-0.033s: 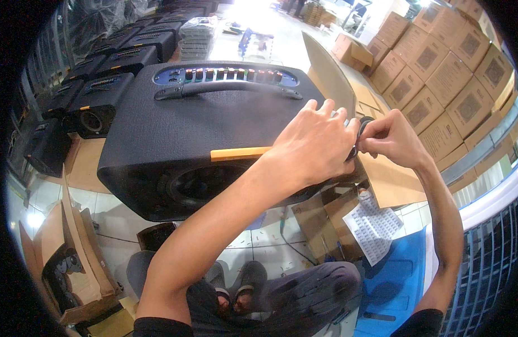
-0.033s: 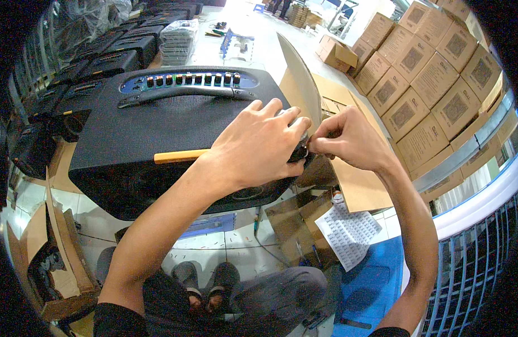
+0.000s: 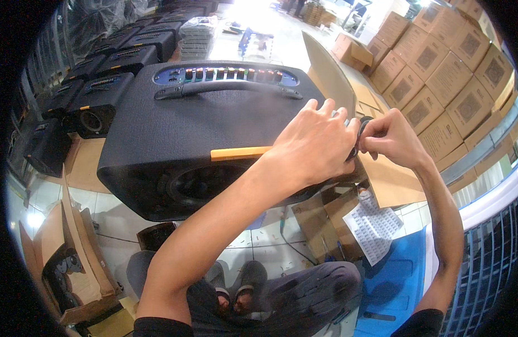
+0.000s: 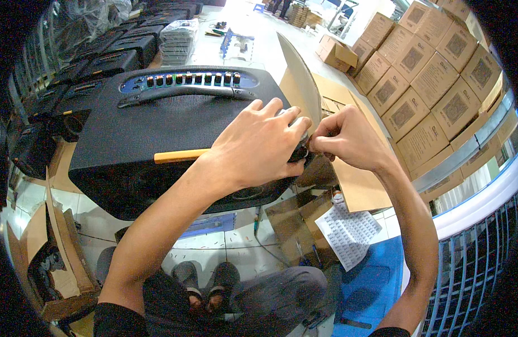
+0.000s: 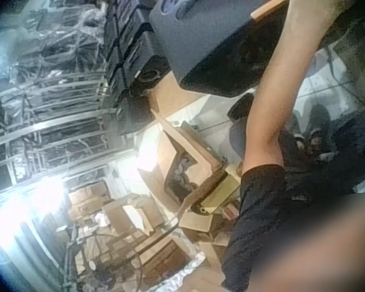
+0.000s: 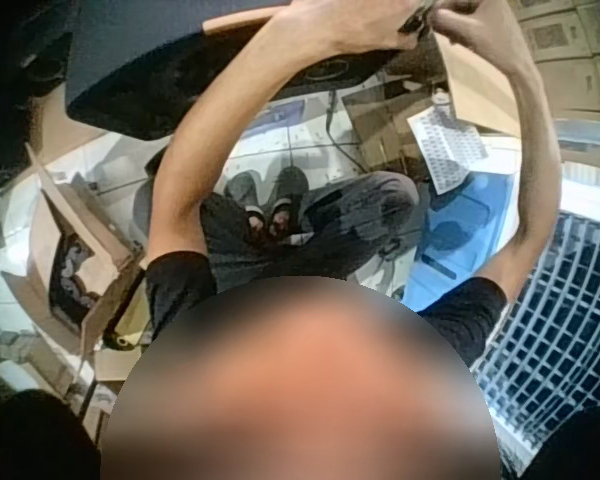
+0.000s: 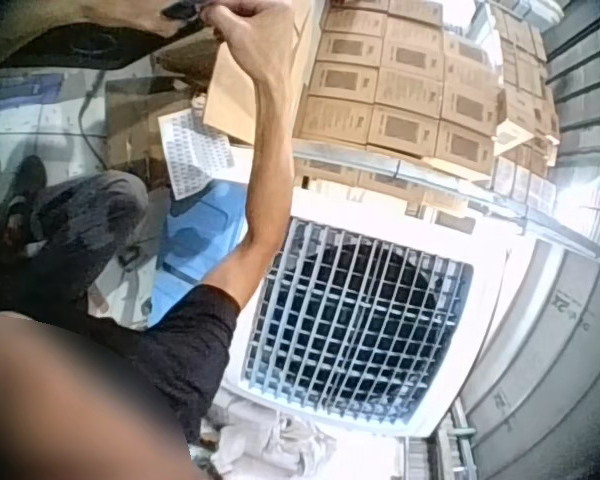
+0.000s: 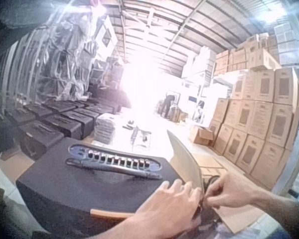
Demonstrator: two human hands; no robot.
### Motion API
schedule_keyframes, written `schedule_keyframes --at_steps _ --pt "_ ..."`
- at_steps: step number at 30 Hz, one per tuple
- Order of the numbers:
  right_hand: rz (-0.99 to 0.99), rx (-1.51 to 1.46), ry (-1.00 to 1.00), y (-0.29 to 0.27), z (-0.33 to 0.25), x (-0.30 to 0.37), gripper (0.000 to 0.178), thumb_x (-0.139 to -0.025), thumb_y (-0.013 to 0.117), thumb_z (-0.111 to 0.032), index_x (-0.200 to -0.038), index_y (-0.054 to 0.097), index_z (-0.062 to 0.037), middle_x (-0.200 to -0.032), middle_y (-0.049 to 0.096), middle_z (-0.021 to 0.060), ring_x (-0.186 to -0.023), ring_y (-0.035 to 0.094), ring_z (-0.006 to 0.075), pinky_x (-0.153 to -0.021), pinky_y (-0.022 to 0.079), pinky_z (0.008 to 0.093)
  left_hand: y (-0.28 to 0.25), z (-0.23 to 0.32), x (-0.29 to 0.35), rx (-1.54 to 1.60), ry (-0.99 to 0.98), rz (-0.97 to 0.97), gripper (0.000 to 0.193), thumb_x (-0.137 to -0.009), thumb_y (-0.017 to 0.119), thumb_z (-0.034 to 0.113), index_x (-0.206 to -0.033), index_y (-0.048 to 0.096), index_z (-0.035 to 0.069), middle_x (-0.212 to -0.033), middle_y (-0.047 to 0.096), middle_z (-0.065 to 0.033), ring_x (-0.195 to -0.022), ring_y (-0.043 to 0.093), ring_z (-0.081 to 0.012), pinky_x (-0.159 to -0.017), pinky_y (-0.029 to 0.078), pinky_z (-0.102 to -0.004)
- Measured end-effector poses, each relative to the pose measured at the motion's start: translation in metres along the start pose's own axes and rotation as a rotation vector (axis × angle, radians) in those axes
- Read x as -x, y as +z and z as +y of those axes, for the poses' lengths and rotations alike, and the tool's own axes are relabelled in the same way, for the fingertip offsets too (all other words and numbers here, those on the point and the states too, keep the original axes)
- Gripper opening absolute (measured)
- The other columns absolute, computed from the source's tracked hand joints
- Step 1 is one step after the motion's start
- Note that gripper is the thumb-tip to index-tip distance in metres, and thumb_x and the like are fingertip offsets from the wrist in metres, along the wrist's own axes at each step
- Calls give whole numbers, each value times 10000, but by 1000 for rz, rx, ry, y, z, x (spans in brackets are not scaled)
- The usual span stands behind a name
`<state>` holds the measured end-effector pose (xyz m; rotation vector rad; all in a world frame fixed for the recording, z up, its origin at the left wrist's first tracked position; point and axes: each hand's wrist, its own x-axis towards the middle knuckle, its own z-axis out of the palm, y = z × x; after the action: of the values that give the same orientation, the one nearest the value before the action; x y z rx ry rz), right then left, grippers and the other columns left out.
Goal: The person retrieves a speaker driver from a box, places it into a port on a portable speaker, and secures it by soldering wires to the terminals. The person then adjusts the speaker and continues soldering connections.
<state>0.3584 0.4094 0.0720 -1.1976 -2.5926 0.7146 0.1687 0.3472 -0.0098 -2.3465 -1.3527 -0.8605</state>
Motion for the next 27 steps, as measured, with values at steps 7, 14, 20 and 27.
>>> schedule_keyframes --at_steps 7,14,20,27 --pt "156 -367 324 19 -12 -5 134 -767 655 -63 -661 642 19 -616 585 42 -494 520 99 -459 434 253 -3 -3 -4 -19 2 7 536 -771 778 409 -1096 629 9 -1081 686 -150 -1028 652 -309 -866 524 -415" --pt "173 -692 514 26 -13 -1 183 -855 634 -122 -702 584 -35 -644 531 9 -488 473 94 -420 416 247 -2 -4 -3 -7 8 28 536 -763 785 401 -1102 614 22 -1096 680 -151 -1030 648 -319 -879 522 -417" --pt "173 -609 427 26 -7 3 241 -927 622 -174 -759 624 -1 -670 581 37 -533 544 103 -478 498 257 3 -6 -1 -8 20 93 542 -768 777 403 -1118 614 23 -1110 677 -149 -1031 645 -316 -894 519 -419" --pt "195 -335 222 16 -6 17 295 -949 651 -231 -805 695 24 -714 651 48 -591 590 93 -489 503 238 4 -5 -1 -32 3 70 567 -777 766 409 -1158 607 20 -1135 673 -153 -1040 642 -318 -916 515 -420"
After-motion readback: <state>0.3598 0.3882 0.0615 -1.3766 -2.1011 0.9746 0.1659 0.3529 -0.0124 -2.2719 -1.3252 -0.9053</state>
